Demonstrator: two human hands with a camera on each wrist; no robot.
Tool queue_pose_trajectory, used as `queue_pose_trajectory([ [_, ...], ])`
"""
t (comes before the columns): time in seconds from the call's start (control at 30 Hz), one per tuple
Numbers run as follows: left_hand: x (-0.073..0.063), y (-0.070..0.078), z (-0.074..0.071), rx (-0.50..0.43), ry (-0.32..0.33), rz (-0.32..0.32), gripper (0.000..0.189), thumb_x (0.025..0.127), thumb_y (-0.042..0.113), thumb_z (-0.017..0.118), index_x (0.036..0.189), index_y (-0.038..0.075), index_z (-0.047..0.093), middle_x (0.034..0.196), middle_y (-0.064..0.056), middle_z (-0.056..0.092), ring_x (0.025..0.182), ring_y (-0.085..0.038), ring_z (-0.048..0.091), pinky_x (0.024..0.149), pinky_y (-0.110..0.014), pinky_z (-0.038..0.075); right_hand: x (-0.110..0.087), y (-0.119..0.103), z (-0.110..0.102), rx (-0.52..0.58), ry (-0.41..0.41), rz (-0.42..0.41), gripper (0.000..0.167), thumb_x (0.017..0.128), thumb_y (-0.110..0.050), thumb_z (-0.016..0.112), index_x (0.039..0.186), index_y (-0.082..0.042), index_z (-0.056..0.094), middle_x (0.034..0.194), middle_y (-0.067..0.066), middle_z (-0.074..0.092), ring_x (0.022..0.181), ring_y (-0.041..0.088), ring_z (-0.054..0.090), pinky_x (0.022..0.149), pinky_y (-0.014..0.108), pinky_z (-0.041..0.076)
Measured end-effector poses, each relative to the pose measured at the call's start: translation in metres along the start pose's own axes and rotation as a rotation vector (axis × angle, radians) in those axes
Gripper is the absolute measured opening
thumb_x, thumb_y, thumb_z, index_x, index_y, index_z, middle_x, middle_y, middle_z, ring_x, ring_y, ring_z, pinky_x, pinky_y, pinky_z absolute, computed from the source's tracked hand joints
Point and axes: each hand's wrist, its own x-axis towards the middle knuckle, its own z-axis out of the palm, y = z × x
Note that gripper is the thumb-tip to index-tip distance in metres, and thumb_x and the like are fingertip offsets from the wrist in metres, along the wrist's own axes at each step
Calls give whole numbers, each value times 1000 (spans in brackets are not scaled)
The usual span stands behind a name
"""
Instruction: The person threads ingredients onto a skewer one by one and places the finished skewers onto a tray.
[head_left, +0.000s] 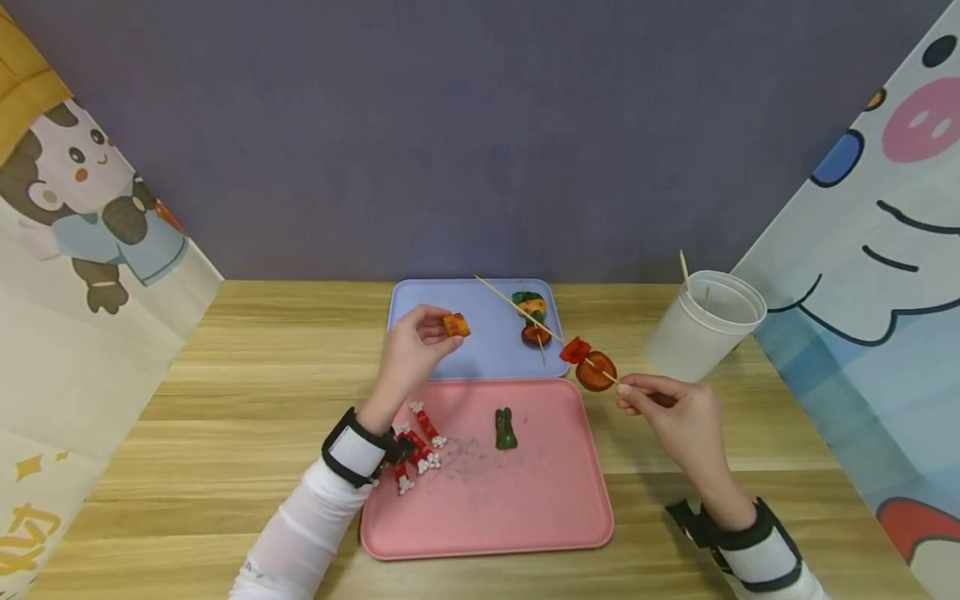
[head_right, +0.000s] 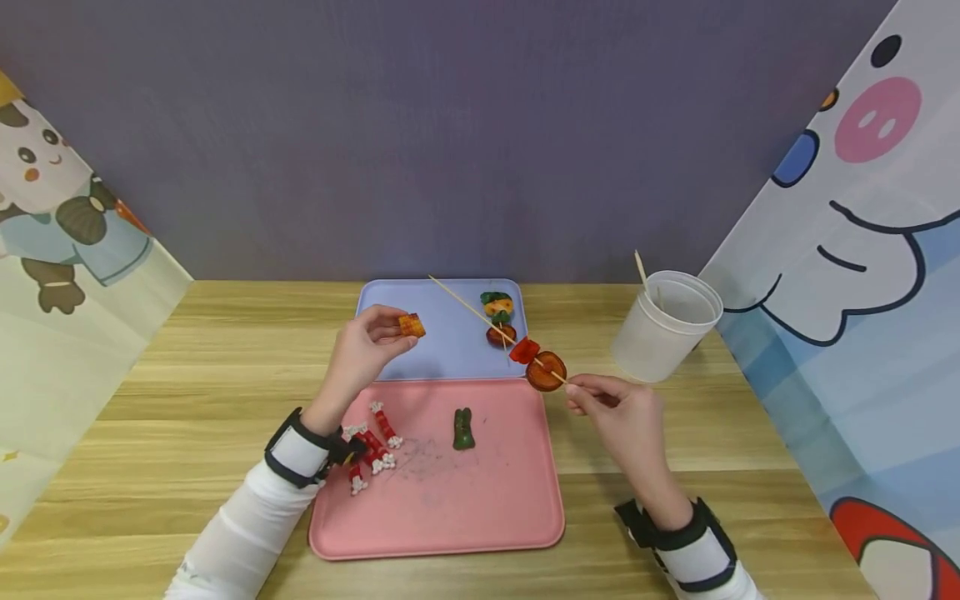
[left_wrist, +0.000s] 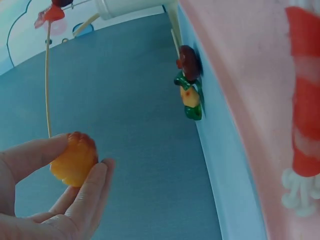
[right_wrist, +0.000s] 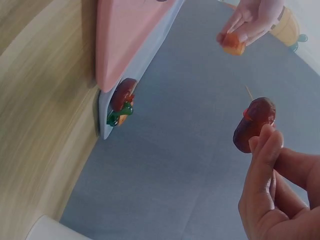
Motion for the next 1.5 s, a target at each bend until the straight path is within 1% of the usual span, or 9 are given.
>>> queue_pose_trajectory([
  [0.23,7,8,-5,-174,91,9,35,83,9,72,114,-1,61,110,-17,61,99,-28,66,78,-22,55,-3,-7,2,27,-8,-16,13,81,-9,74,91,-1,74,76,13,72,60,-2,66,55,21,55],
  [0.4,11,14,-7,-276,137,-16,34,84,9,70,115,-3,60,109,-15,60,95,-19,66,78,-20,54,-4,-11,2,47,-6,-15,12,80,-7,74,91,-1,74,77,13,72,61,-1,66,56,22,55],
  [0.53,14,17,-8,-354,150,-18,34,85,7,69,118,-2,59,109,-13,60,92,-13,64,82,-22,54,-5,-14,1,63,-2,-19,12,81,-6,73,91,0,74,78,14,72,62,0,66,56,21,55],
  [0.63,15,19,-9,-424,143,-5,35,86,4,67,119,-3,58,108,-13,60,92,-13,65,85,-27,54,-4,-16,0,65,5,-28,12,81,-5,73,91,0,74,78,14,72,61,0,66,55,20,55],
  [0.77,15,21,-10,-499,123,6,35,87,5,67,118,-6,56,105,-13,62,90,-14,68,86,-31,54,-4,-18,-1,56,16,-41,11,80,-3,73,91,0,74,76,14,72,61,0,66,55,18,54],
  [1.03,17,28,-11,-623,119,25,34,89,11,65,117,-6,56,99,-9,67,88,-18,70,85,-32,55,-4,-22,-1,62,37,-54,10,79,-1,73,90,0,74,76,13,72,60,0,65,55,17,53],
  [1.2,19,34,-11,-717,111,32,27,91,12,62,113,-3,57,101,-11,66,88,-22,70,87,-34,54,-5,-24,-3,77,57,-53,11,79,0,73,90,-1,74,76,13,71,60,1,65,55,17,53],
  [1.37,20,41,-11,-832,80,17,22,93,13,61,109,-1,59,105,-15,62,90,-24,69,88,-35,54,-7,-24,-4,107,74,-64,12,78,3,73,90,0,74,76,14,71,60,3,66,56,17,54],
  [1.5,21,45,-11,-901,57,-10,15,94,14,58,102,2,61,102,-13,67,91,-23,69,88,-33,54,-8,-25,-7,103,82,-67,12,78,2,73,90,0,74,76,14,71,60,3,66,56,17,53],
])
